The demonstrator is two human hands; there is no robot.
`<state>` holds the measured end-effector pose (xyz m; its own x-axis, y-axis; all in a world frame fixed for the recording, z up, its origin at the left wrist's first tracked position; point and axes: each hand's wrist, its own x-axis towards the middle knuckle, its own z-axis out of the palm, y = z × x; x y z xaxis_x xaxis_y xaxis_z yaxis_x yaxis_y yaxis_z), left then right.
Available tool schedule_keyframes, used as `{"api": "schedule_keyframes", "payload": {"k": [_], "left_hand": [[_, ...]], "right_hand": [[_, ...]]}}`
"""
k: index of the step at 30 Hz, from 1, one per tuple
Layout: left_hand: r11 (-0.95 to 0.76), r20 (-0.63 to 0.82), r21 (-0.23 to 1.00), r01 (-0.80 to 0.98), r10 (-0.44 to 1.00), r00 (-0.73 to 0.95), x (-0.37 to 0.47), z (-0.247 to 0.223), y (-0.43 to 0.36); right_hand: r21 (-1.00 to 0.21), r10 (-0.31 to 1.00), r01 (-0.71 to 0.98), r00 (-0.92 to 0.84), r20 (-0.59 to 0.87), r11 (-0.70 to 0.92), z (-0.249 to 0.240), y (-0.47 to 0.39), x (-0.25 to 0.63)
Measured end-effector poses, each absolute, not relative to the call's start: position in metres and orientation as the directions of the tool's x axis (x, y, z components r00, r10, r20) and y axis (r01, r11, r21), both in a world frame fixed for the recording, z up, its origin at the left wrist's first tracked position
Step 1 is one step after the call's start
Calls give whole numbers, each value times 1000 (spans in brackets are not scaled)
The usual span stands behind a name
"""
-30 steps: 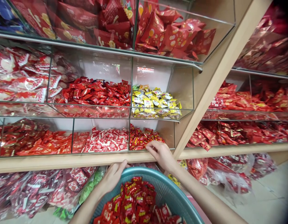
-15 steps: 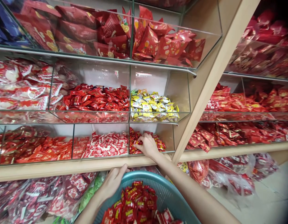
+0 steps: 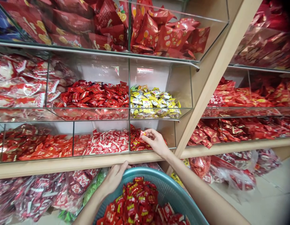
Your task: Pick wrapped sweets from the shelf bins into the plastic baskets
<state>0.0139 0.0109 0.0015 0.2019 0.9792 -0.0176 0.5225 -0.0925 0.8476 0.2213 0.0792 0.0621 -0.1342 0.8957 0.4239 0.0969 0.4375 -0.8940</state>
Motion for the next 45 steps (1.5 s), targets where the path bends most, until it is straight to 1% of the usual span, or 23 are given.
{"api": "schedule_keyframes", "payload": {"k": [2,3,6,8,13,16,19,21,24,27,30,33,36,38,42,45], "left_hand": [[-102,-15,848,521,976,216,14,2,12],[-111,-11,847,519,974,226,14,2,12],[-128,-8,846,517,968,252,16,2,13],[-127,-7,845,519,968,249,17,2,13],[-106,-17,857,505,972,234,17,1,12],[-92,-34,859,504,971,236,17,1,12],[-122,-4,853,508,971,239,18,3,13],[-143,12,849,510,968,251,18,4,13],[-144,8,848,510,966,260,19,4,14],[-139,4,846,515,967,255,19,2,14],[-147,9,840,522,967,256,19,0,13],[-153,15,834,531,967,255,18,0,13],[-164,19,827,538,964,265,17,0,14],[-165,19,824,541,964,265,17,0,14],[-168,27,822,545,966,257,17,0,14],[-180,37,823,538,963,266,16,-2,14]], "right_hand": [[-908,903,54,-147,404,415,66,59,229],[-925,913,38,-180,366,378,66,47,234],[-985,925,-5,-341,165,174,56,16,245],[-997,902,-2,-425,72,79,44,3,251],[-1000,865,30,-501,-12,3,20,-5,256],[-999,847,6,-530,-41,-45,14,-6,256],[-996,845,-30,-533,-50,-78,9,-8,256],[-997,837,-17,-546,-48,-69,4,-10,257],[-998,810,64,-583,-59,-26,3,-12,258],[-983,792,172,-607,-58,60,10,-16,259],[-941,779,289,-626,-45,178,19,-21,261],[-855,796,440,-603,-53,276,21,-27,267],[-754,843,582,-533,-70,305,17,-33,277],[-711,862,633,-501,-75,306,14,-36,283],[-626,857,703,-504,-106,336,19,-44,288],[-465,849,804,-497,-181,372,28,-51,286]]}}
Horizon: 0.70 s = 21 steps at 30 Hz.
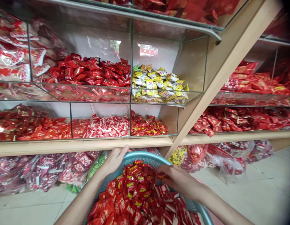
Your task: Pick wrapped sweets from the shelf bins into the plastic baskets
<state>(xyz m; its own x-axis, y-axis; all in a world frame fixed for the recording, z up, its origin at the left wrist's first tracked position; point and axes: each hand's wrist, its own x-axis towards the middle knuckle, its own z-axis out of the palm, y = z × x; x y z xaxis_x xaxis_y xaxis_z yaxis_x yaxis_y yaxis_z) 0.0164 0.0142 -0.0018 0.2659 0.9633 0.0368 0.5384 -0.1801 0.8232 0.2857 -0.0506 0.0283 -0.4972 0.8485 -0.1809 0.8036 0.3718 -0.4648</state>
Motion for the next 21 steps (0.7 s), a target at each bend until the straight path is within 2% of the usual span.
{"api": "schedule_keyframes", "payload": {"k": [4,12,15,17,21], "left_hand": [[-181,39,825,536,963,265,16,-4,14],[-182,49,830,526,965,257,16,-3,13],[-167,36,834,525,967,252,14,-3,13],[-157,25,836,526,968,249,14,-4,14],[-150,23,839,523,970,242,15,-4,14]], "right_hand": [[-207,841,887,-458,-289,413,33,-57,278],[19,815,867,-460,-352,498,9,-52,261],[39,834,875,-444,-327,482,7,-49,258],[8,860,894,-429,-277,448,12,-47,260],[-191,885,884,-452,-112,427,40,-37,272]]}}
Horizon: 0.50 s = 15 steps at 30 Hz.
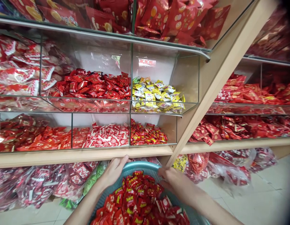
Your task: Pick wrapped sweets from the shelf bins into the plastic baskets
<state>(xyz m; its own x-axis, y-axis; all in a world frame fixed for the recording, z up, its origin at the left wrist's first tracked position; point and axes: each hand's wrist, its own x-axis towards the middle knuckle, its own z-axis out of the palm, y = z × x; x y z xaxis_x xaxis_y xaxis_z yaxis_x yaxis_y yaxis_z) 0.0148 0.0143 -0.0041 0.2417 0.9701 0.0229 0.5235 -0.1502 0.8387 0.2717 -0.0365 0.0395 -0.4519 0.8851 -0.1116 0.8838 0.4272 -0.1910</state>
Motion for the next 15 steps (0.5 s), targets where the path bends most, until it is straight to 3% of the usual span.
{"api": "schedule_keyframes", "payload": {"k": [3,6,10,15], "left_hand": [[-138,11,840,525,971,238,16,-2,13],[-136,5,840,526,970,243,16,0,12],[-130,-3,839,528,970,243,15,2,11],[-134,1,838,530,970,244,14,1,12]], "right_hand": [[-294,888,842,-455,61,452,69,-15,278],[-275,912,870,-377,163,409,93,18,276],[-104,986,982,-154,59,159,102,56,267],[-67,999,997,-35,-14,34,95,73,258]]}}
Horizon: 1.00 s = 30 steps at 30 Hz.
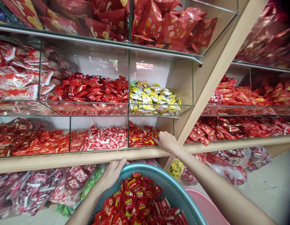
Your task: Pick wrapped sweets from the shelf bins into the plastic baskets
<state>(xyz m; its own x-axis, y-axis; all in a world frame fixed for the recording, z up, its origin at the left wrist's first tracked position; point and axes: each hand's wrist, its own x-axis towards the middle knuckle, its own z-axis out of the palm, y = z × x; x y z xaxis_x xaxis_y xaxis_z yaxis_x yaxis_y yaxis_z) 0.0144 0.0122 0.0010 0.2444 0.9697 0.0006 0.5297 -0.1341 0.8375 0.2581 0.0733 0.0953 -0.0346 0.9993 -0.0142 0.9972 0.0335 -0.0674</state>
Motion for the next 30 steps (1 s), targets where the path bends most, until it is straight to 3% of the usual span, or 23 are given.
{"api": "schedule_keyframes", "payload": {"k": [6,14,19,22,30], "left_hand": [[-143,7,839,525,968,251,15,2,13],[-137,5,836,531,970,242,16,4,11],[-163,27,838,521,966,259,18,5,11],[-175,29,836,520,960,278,18,5,11],[-195,54,834,516,960,276,17,2,11]], "right_hand": [[-96,999,995,-41,-14,39,90,73,259],[-158,982,975,-138,131,158,92,66,263],[-51,912,954,-267,312,297,108,53,264],[-19,889,942,-311,337,336,114,46,263],[-189,797,830,-402,451,526,120,32,254]]}}
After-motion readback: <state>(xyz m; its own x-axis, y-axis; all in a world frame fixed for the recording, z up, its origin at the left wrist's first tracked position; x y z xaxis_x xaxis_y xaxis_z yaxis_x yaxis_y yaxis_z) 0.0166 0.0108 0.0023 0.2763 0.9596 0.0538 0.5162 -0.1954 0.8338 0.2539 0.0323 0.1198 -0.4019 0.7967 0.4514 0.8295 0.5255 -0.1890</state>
